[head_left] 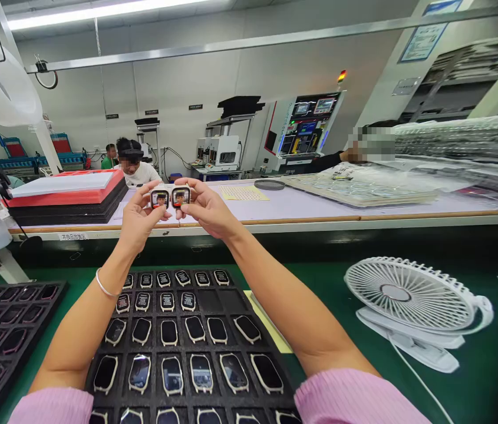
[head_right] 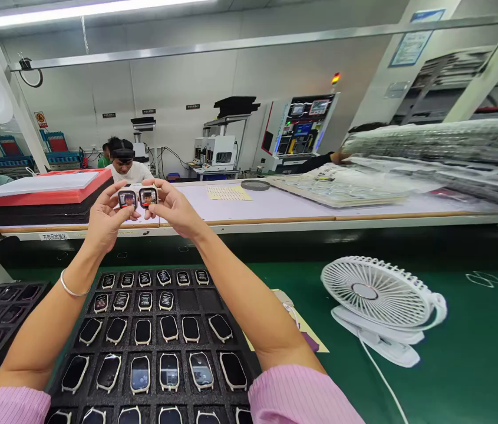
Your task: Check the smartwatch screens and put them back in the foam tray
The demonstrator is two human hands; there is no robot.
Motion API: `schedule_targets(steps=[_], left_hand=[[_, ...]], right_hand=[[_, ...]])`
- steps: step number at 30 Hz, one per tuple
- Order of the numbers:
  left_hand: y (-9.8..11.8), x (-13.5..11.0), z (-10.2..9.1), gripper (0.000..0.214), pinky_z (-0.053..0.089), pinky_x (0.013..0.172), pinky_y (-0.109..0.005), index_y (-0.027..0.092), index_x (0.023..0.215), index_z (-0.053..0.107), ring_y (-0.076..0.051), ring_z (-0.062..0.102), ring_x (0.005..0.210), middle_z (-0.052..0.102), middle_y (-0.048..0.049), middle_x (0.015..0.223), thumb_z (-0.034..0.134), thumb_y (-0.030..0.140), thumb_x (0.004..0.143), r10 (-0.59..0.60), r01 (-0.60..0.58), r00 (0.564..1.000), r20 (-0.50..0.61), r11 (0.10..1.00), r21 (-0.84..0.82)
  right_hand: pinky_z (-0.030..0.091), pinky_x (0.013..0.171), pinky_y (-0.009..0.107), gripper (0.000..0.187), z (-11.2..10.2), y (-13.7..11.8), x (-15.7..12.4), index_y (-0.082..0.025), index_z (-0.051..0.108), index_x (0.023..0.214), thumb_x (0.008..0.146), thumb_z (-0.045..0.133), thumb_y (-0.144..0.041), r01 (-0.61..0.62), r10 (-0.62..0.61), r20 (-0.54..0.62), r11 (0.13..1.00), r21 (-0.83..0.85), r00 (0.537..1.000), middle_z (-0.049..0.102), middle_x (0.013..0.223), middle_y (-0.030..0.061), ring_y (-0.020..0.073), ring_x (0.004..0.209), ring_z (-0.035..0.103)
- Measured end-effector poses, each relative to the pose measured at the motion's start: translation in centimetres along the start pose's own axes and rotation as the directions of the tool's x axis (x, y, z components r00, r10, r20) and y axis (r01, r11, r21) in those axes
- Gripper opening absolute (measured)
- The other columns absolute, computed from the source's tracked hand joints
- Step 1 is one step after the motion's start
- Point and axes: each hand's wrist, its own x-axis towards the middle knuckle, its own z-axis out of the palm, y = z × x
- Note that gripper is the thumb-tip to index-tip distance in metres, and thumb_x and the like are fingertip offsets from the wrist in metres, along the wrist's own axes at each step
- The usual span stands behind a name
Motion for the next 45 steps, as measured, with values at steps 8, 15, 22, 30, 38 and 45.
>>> schedule_targets(steps=[8, 15, 22, 30, 38, 45], left_hand=[[-0.8, -9.6, -0.3, 0.059, 0.062, 0.074, -0.026, 0.022, 0.129, 0.059, -0.012, 0.072, 0.072, 0.070, -0.0045, 0.108, 0.077, 0.017, 0.073, -0.312, 0.312, 0.950, 0.014, 0.950, -0.001], [-1.6, -12.4, -0.2, 0.052, 0.063, 0.071, -0.025, 0.020, 0.126, 0.061, -0.011, 0.072, 0.069, 0.069, -0.0045, 0.108, 0.074, 0.017, 0.076, -0.435, 0.434, 0.900, -0.029, 0.901, -0.019], [-2.2, -12.9, -0.5, 0.048, 0.063, 0.069, -0.025, 0.020, 0.124, 0.061, -0.011, 0.073, 0.067, 0.070, -0.0035, 0.106, 0.069, 0.018, 0.077, -0.465, 0.465, 0.884, -0.047, 0.885, -0.028], [-2.7, -12.6, -0.6, 0.044, 0.063, 0.066, -0.031, 0.020, 0.122, 0.063, -0.015, 0.073, 0.065, 0.072, -0.0033, 0.099, 0.067, 0.024, 0.078, -0.549, 0.544, 0.833, -0.065, 0.835, -0.085], [-2.8, -10.2, -2.0, 0.042, 0.060, 0.061, -0.030, 0.020, 0.117, 0.065, -0.016, 0.072, 0.061, 0.071, -0.0018, 0.091, 0.068, 0.026, 0.075, -0.515, 0.502, 0.848, -0.126, 0.857, -0.120], [-3.9, -2.2, -5.2, 0.058, 0.059, 0.063, -0.030, 0.015, 0.125, 0.060, -0.018, 0.073, 0.062, 0.070, -0.0005, 0.076, 0.058, 0.018, 0.067, -0.407, 0.390, 0.904, -0.127, 0.910, -0.143]], right_hand=[[0.053, 0.074, 0.030, 0.051, 2.7, 3.1, -9.0, -0.022, 0.053, 0.120, 0.072, 0.063, -0.008, -0.232, 0.244, -0.051, 0.956, 0.178, 0.968, 0.062, 0.096, -0.0009, 0.0106, 0.072, 0.064], [0.053, 0.073, 0.032, 0.046, 4.3, 4.7, -12.5, -0.023, 0.054, 0.120, 0.076, 0.063, -0.013, -0.277, 0.315, -0.133, 0.929, 0.246, 0.940, 0.061, 0.093, -0.0010, 0.0123, 0.071, 0.064], [0.050, 0.068, 0.031, 0.042, 4.4, 5.7, -12.6, -0.023, 0.057, 0.118, 0.078, 0.065, -0.017, -0.324, 0.373, -0.158, 0.907, 0.268, 0.914, 0.063, 0.088, -0.0014, 0.0128, 0.066, 0.063], [0.049, 0.065, 0.031, 0.042, 4.2, 6.1, -12.8, -0.021, 0.057, 0.115, 0.074, 0.066, -0.018, -0.364, 0.441, -0.206, 0.873, 0.326, 0.874, 0.066, 0.085, -0.0018, 0.0139, 0.064, 0.063], [0.047, 0.064, 0.029, 0.042, 3.6, 7.6, -13.8, -0.020, 0.056, 0.116, 0.075, 0.066, -0.017, -0.500, 0.570, -0.131, 0.792, 0.350, 0.811, 0.068, 0.097, 0.0016, 0.0105, 0.062, 0.062], [0.044, 0.059, 0.023, 0.042, 4.7, 8.2, -15.4, -0.018, 0.057, 0.110, 0.082, 0.076, -0.042, -0.747, 0.655, 0.415, 0.657, 0.100, 0.632, 0.064, 0.092, 0.0006, 0.0074, 0.058, 0.061]])
